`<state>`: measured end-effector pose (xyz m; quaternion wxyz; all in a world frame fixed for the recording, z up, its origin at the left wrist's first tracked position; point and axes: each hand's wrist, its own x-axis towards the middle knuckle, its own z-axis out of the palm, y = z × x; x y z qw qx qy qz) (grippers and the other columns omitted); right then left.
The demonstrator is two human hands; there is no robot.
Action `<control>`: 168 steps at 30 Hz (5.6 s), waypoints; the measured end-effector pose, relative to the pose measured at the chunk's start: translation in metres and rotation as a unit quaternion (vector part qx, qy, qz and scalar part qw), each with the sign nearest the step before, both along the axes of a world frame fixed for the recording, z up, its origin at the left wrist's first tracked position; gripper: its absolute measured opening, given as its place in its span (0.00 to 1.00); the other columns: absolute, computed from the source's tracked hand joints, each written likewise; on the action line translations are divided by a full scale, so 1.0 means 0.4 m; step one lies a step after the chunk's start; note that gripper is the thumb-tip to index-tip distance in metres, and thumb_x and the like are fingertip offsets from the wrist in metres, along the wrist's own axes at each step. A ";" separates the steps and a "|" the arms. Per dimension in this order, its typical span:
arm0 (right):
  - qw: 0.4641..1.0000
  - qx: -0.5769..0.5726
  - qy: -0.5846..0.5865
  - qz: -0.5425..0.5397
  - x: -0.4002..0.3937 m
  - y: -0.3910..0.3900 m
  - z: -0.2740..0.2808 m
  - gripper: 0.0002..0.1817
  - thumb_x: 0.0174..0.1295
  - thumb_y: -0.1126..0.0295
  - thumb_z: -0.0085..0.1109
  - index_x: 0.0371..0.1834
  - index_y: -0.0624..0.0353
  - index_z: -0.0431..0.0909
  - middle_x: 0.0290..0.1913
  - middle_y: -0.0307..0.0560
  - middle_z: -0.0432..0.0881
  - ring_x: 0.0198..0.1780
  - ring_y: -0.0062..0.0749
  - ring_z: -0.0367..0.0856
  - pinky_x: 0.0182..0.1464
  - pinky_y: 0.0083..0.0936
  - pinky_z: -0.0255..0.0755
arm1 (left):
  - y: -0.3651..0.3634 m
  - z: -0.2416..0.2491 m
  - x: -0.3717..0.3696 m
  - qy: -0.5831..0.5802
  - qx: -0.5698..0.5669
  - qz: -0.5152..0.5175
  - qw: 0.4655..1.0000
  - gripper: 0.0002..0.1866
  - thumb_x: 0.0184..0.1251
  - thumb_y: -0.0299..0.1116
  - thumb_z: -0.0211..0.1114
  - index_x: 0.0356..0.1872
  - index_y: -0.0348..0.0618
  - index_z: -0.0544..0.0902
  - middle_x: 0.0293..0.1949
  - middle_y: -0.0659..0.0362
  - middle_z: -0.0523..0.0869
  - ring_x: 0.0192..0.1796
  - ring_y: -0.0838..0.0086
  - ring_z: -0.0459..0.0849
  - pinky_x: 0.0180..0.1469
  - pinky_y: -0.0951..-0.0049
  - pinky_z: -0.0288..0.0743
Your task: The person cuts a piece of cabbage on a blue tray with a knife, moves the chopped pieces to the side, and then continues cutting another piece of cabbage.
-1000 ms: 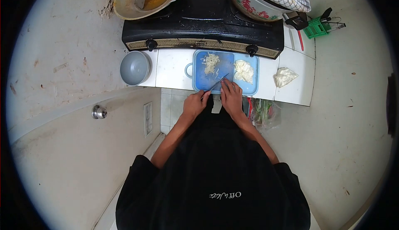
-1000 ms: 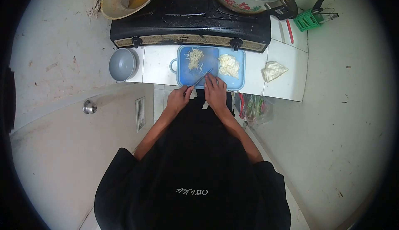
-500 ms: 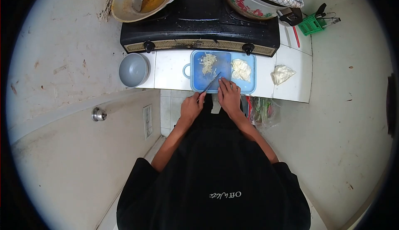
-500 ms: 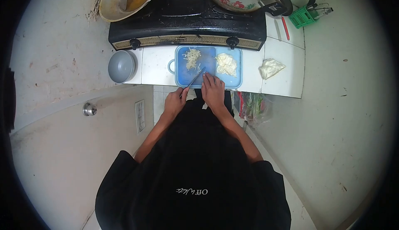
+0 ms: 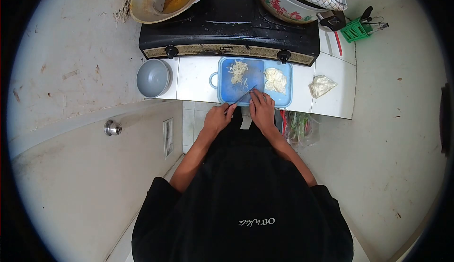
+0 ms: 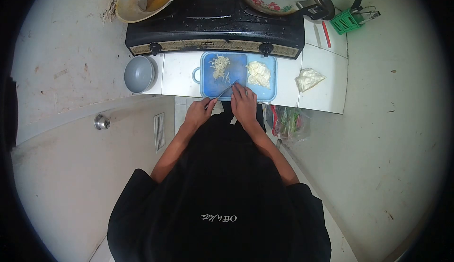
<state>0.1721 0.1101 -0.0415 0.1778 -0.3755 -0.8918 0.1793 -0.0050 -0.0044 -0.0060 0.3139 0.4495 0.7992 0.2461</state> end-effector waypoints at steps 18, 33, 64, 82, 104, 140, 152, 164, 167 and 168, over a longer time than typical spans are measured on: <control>1.000 0.023 0.018 -0.009 0.000 -0.010 -0.034 0.24 0.73 0.65 0.61 0.69 0.62 0.78 0.70 0.47 0.78 0.68 0.46 0.74 0.69 0.47 0.65 | 0.063 -0.019 -0.011 0.062 0.028 0.090 0.994 0.23 0.82 0.51 0.61 0.36 0.39 0.86 0.28 0.40 0.89 0.34 0.39 0.89 0.36 0.44 0.81; 0.982 0.016 0.117 -0.145 0.039 0.105 0.010 0.15 0.65 0.74 0.70 0.54 0.60 0.83 0.59 0.53 0.81 0.57 0.50 0.81 0.58 0.44 0.74 | 0.026 -0.039 0.009 -0.026 0.017 0.059 0.998 0.27 0.83 0.54 0.60 0.35 0.37 0.86 0.27 0.39 0.87 0.34 0.38 0.88 0.36 0.45 0.79; 0.796 -0.474 0.343 -0.153 -0.017 0.137 -0.033 0.18 0.75 0.71 0.67 0.64 0.64 0.78 0.37 0.40 0.88 0.40 0.17 0.85 0.38 0.15 0.71 | 0.035 -0.028 -0.035 -0.051 0.005 0.089 0.995 0.28 0.82 0.54 0.60 0.37 0.34 0.86 0.28 0.39 0.88 0.34 0.39 0.89 0.37 0.47 0.79; 0.970 -0.163 0.171 -0.065 -0.036 0.157 -0.014 0.15 0.72 0.76 0.65 0.60 0.63 0.85 0.41 0.53 0.88 0.38 0.42 0.87 0.45 0.31 0.81 | 0.027 -0.027 -0.038 -0.074 0.001 0.101 0.992 0.29 0.82 0.54 0.60 0.37 0.32 0.86 0.29 0.38 0.87 0.35 0.39 0.88 0.38 0.48 0.78; 0.991 -0.102 0.078 -0.028 -0.045 0.145 0.029 0.03 0.64 0.77 0.68 0.40 0.60 0.85 0.42 0.51 0.86 0.43 0.53 0.85 0.47 0.43 0.79 | 0.032 -0.022 -0.056 -0.083 -0.007 0.104 0.991 0.29 0.82 0.54 0.60 0.37 0.32 0.86 0.29 0.37 0.88 0.36 0.38 0.88 0.38 0.48 0.79; 0.819 -0.385 0.285 -0.317 -0.086 0.070 -0.058 0.14 0.71 0.70 0.69 0.49 0.72 0.83 0.32 0.49 0.91 0.30 0.31 0.92 0.30 0.23 0.80 | 0.046 -0.048 0.122 -0.152 0.011 0.075 0.985 0.26 0.89 0.47 0.49 0.43 0.29 0.82 0.34 0.37 0.89 0.41 0.36 0.89 0.44 0.41 0.81; 0.825 -0.401 0.258 -0.303 -0.084 0.085 -0.053 0.14 0.69 0.71 0.69 0.51 0.72 0.83 0.35 0.54 0.92 0.33 0.32 0.93 0.36 0.26 0.81 | 0.040 -0.075 0.155 -0.110 0.026 0.064 0.991 0.25 0.89 0.46 0.48 0.45 0.29 0.79 0.31 0.29 0.85 0.37 0.28 0.85 0.39 0.34 0.78; 0.796 -0.440 0.285 -0.302 -0.079 0.085 -0.102 0.13 0.70 0.73 0.66 0.51 0.72 0.83 0.38 0.53 0.92 0.37 0.33 0.94 0.40 0.24 0.81 | 0.084 -0.090 0.172 -0.023 -0.023 0.050 0.998 0.20 0.89 0.44 0.48 0.46 0.32 0.73 0.27 0.31 0.85 0.33 0.30 0.86 0.33 0.32 0.78; 0.786 -0.440 0.302 -0.314 -0.076 0.089 -0.103 0.13 0.70 0.74 0.66 0.51 0.72 0.82 0.37 0.53 0.92 0.37 0.34 0.94 0.40 0.24 0.82 | 0.041 -0.086 0.155 -0.018 -0.039 0.036 0.998 0.23 0.89 0.48 0.47 0.45 0.34 0.73 0.28 0.31 0.86 0.34 0.32 0.87 0.36 0.34 0.80; 0.779 -0.444 0.308 -0.318 -0.082 0.089 -0.101 0.12 0.70 0.74 0.65 0.51 0.72 0.81 0.37 0.53 0.91 0.37 0.34 0.94 0.40 0.25 0.82 | 0.010 -0.074 0.152 -0.018 -0.052 0.030 0.998 0.23 0.89 0.48 0.47 0.46 0.33 0.74 0.28 0.31 0.86 0.34 0.32 0.87 0.36 0.34 0.80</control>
